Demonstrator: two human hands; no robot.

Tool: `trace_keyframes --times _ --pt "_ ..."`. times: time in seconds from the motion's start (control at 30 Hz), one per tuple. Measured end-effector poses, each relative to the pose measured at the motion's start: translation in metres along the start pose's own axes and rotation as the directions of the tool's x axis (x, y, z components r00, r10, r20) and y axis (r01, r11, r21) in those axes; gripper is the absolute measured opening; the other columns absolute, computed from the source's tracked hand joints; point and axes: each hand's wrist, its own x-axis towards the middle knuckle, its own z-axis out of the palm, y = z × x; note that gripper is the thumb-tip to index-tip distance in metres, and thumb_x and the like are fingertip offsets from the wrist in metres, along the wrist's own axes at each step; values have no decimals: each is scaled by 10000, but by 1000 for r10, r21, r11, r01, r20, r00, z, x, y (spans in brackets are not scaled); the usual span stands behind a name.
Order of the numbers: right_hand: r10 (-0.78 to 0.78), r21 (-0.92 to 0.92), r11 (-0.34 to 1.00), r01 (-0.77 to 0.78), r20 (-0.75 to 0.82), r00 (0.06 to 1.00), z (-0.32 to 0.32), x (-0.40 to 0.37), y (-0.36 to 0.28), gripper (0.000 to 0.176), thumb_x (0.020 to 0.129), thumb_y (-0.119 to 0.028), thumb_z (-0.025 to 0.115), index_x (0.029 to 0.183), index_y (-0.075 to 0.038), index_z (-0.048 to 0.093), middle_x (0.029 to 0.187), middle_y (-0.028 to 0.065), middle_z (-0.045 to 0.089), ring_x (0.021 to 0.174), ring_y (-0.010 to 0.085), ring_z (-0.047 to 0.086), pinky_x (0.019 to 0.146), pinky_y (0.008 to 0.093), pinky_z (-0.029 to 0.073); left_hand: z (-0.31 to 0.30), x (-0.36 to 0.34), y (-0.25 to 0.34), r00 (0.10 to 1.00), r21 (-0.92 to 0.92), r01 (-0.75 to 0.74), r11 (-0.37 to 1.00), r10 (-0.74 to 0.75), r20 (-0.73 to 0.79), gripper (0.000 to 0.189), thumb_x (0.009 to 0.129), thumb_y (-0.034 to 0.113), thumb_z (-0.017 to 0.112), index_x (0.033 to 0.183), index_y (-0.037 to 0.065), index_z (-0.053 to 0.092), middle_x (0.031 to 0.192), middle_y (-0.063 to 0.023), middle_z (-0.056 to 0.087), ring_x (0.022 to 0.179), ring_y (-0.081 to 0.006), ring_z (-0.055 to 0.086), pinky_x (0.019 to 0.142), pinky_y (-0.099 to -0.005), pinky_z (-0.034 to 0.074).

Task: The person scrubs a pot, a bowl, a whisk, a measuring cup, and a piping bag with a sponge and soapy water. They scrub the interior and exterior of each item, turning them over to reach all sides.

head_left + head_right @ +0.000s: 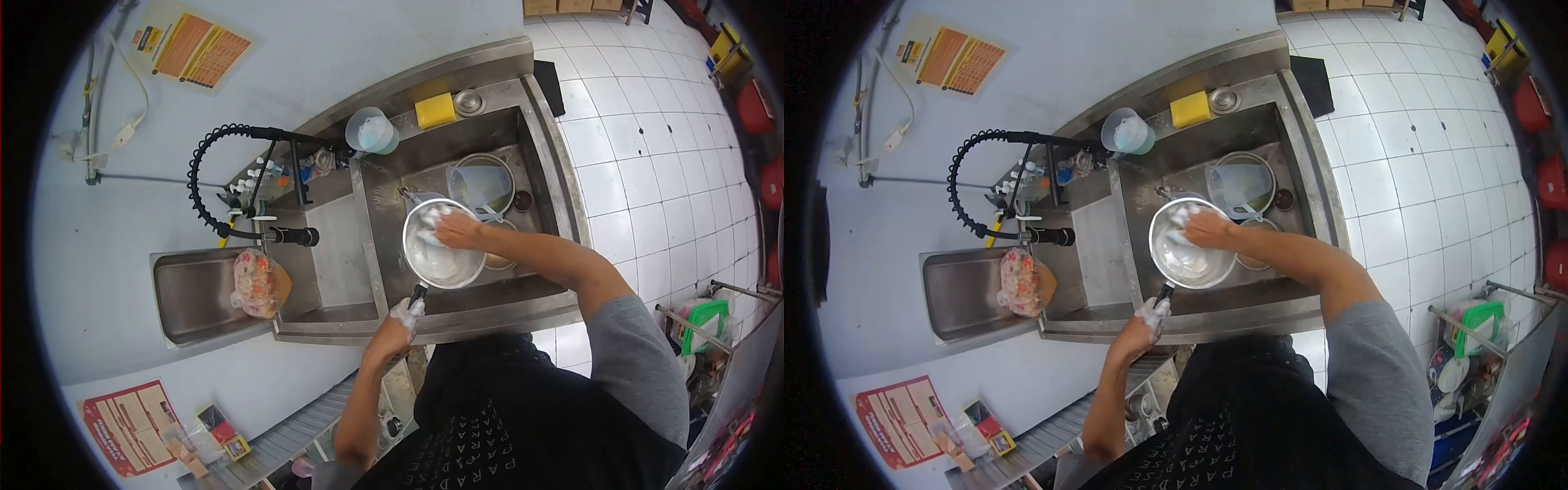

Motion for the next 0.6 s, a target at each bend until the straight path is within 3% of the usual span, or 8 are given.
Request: trace_keyframes --times 0.1,0.2,0.3,0.4,0.43,0.53,0.57,0.6 --pt "150 -24 988 -151 336 930 60 -22 -2 231 871 -116 589 1049 -31 709 1016 204 698 977 305 695 793 421 561 1 -6 10 989 46 -38 998 44 -143 481 1052 441 416 1049 -19 558 931 -312 620 899 -513 591 778 -528 460" --pt "160 580 814 -17 -196 967 94 -22 -48 231 806 -97 649 1013 -7 698 997 196 712 977 372 683 813 436 553 26 10 -9 971 6 -81 997 80 -227 488 1049 452 419 1052 -16 559 915 -323 623 912 -534 586 768 -556 452" --pt "588 973 102 -206 108 801 53 -5 -87 215 762 -131 706 927 6 697 871 177 730 882 423 690 776 453 557 37 17 -20 971 -9 -80 997 76 -227 480 1047 447 425 1056 -13 558 892 -321 630 920 -541 584 766 -570 448" --pt "266 550 751 -366 255 930 31 -26 -56 248 765 -196 738 890 14 695 862 211 722 870 418 697 755 476 560 36 6 -16 963 26 -77 997 81 -257 462 1045 429 437 1052 -16 558 875 -319 627 911 -544 583 753 -573 445" --pt "408 323 786 -527 368 835 13 -29 -51 260 779 -234 734 834 17 690 795 222 707 807 425 696 741 493 559 35 1 -5 960 41 -62 997 71 -273 456 1043 420 442 1044 -21 559 880 -324 623 902 -541 586 749 -565 445" --pt "603 356 601 -716 385 698 15 -27 -62 222 804 -211 694 882 -4 705 866 262 703 886 413 698 780 513 544 54 9 2 953 31 -38 999 46 -299 434 1040 394 452 1055 -27 558 909 -348 616 920 -553 579 752 -575 440" --pt "615 507 623 -596 153 773 51 -26 -75 274 817 -184 662 1012 7 676 967 252 710 903 375 716 803 514 554 60 15 -3 951 18 -30 999 34 -307 425 1040 385 454 1064 -27 556 922 -358 615 934 -559 574 755 -583 438" --pt "650 771 412 -486 125 749 47 -23 -86 308 815 -159 653 1075 7 645 1002 230 700 917 354 709 810 498 559 64 22 -14 931 71 -83 994 102 -350 408 1025 378 476 1101 -14 564 915 -336 637 915 -540 598 756 -576 462"
